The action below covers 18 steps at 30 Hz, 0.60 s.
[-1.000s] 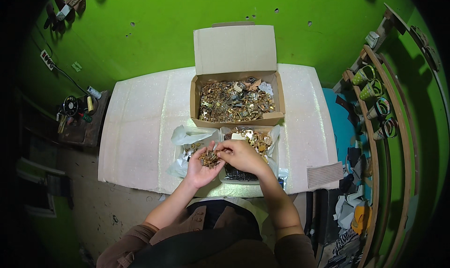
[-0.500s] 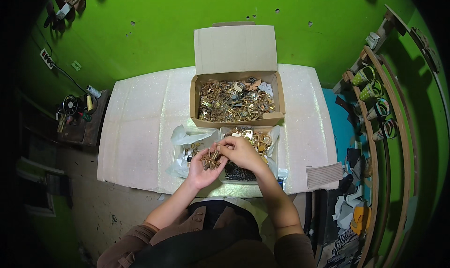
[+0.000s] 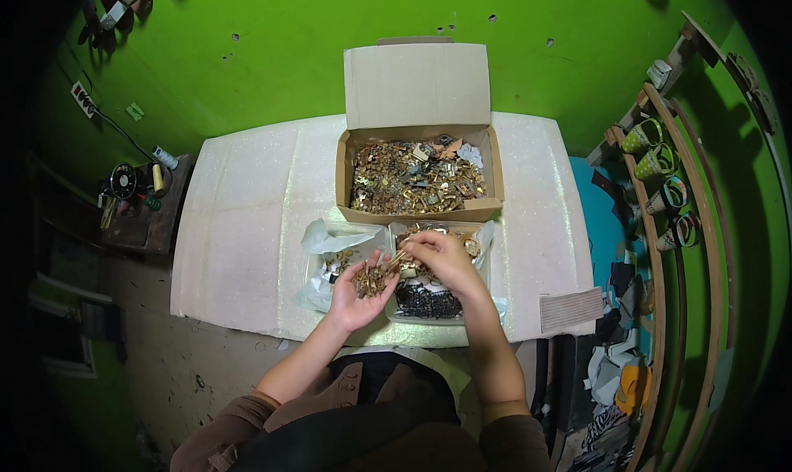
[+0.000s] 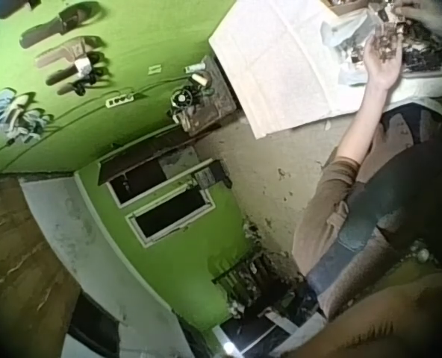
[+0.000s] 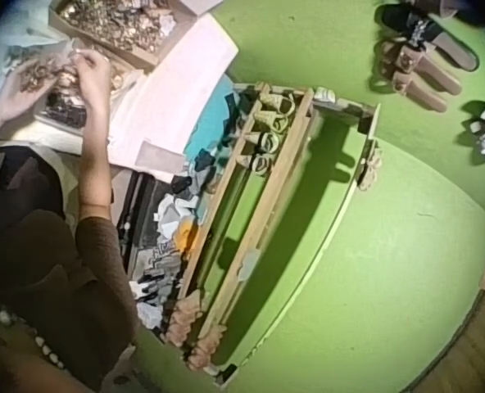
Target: Sorting various metal buckles and ornaments into different containers.
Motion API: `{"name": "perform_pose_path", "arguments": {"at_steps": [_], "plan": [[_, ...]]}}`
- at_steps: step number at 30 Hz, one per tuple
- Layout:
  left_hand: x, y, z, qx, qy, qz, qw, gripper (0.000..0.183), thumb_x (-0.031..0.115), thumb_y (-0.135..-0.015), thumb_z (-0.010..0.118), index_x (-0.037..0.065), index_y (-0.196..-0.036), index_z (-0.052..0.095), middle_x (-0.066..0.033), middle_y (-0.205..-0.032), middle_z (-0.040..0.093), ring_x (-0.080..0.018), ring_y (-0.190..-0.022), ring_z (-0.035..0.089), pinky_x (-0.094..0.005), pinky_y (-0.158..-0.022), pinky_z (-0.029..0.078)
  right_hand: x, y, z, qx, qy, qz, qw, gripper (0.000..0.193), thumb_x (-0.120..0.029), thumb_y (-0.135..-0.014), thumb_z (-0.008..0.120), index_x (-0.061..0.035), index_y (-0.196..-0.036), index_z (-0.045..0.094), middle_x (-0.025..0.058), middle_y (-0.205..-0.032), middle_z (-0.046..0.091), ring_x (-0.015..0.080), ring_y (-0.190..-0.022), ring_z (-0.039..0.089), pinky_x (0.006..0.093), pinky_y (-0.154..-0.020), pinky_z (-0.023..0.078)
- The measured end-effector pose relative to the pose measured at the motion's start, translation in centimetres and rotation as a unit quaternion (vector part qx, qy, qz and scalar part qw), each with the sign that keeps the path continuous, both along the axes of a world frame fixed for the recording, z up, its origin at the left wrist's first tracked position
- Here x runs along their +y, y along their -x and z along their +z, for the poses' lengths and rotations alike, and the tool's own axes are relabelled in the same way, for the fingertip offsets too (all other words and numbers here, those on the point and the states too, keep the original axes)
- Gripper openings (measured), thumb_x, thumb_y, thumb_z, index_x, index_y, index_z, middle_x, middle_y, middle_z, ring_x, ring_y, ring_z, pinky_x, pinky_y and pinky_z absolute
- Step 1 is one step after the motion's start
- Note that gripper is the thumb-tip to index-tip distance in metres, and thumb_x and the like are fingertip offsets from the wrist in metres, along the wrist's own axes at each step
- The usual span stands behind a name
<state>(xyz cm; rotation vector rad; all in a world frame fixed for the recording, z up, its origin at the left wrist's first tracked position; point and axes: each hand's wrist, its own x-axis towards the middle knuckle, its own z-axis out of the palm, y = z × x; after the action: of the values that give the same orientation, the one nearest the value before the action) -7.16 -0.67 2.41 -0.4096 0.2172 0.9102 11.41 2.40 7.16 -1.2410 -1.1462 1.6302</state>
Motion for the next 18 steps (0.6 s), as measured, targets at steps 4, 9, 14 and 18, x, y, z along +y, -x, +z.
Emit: {"name": "perform_pose_path", "arguments": {"at_steps": [4, 9, 14, 18], "plan": [[0.3, 0.4, 0.1, -0.003, 0.004, 0.022, 1.0, 0.028, 0.017, -0.088, 0.035, 0.004, -0.109, 0.049, -0.0126, -0.116, 0.05, -0.0275, -0.114, 0.045, -0.0413, -0.098, 0.036, 0.5, -2.1, -0.7, -0.067, -0.031, -0.094, 0.993, 0.014, -0.012, -0.081, 0.058, 0.0011, -0.088, 0.061, 0.0, -0.074, 0.059, 0.0056, -0.066, 0.051, 0.0187, -0.06, 0.04], [0.5, 0.2, 0.3, -0.008, -0.001, 0.024, 1.0, 0.029, 0.016, -0.088, 0.035, 0.005, -0.111, 0.048, -0.0122, -0.119, 0.049, -0.0261, -0.117, 0.042, -0.041, -0.098, 0.036, 1.4, -3.1, -3.4, -0.267, -0.067, -0.087, 0.957, 0.021, -0.018, -0.079, 0.059, 0.0013, -0.087, 0.061, 0.0068, -0.068, 0.061, 0.0144, -0.065, 0.056, 0.0269, -0.062, 0.044], [0.5, 0.1, 0.6, -0.027, -0.011, 0.027, 0.999, 0.031, 0.017, -0.087, 0.035, 0.005, -0.113, 0.047, -0.0111, -0.125, 0.045, -0.0245, -0.121, 0.039, -0.041, -0.098, 0.036, 0.9, -2.6, -3.5, -0.447, -0.155, -0.142, 0.87, 0.024, -0.019, -0.078, 0.056, -0.0015, -0.094, 0.061, 0.0127, -0.086, 0.061, 0.0246, -0.073, 0.06, 0.0342, -0.067, 0.046], [0.6, 0.2, 0.7, -0.029, -0.015, 0.043, 0.999, 0.035, 0.018, -0.086, 0.035, 0.007, -0.118, 0.045, -0.0094, -0.13, 0.042, -0.0243, -0.122, 0.037, -0.0403, -0.098, 0.036, -0.9, 0.0, 0.5, -0.375, -0.237, -0.083, 0.892, 0.025, -0.018, -0.078, 0.056, -0.003, -0.098, 0.059, 0.0153, -0.096, 0.058, 0.0257, -0.079, 0.06, 0.0351, -0.068, 0.046]]}}
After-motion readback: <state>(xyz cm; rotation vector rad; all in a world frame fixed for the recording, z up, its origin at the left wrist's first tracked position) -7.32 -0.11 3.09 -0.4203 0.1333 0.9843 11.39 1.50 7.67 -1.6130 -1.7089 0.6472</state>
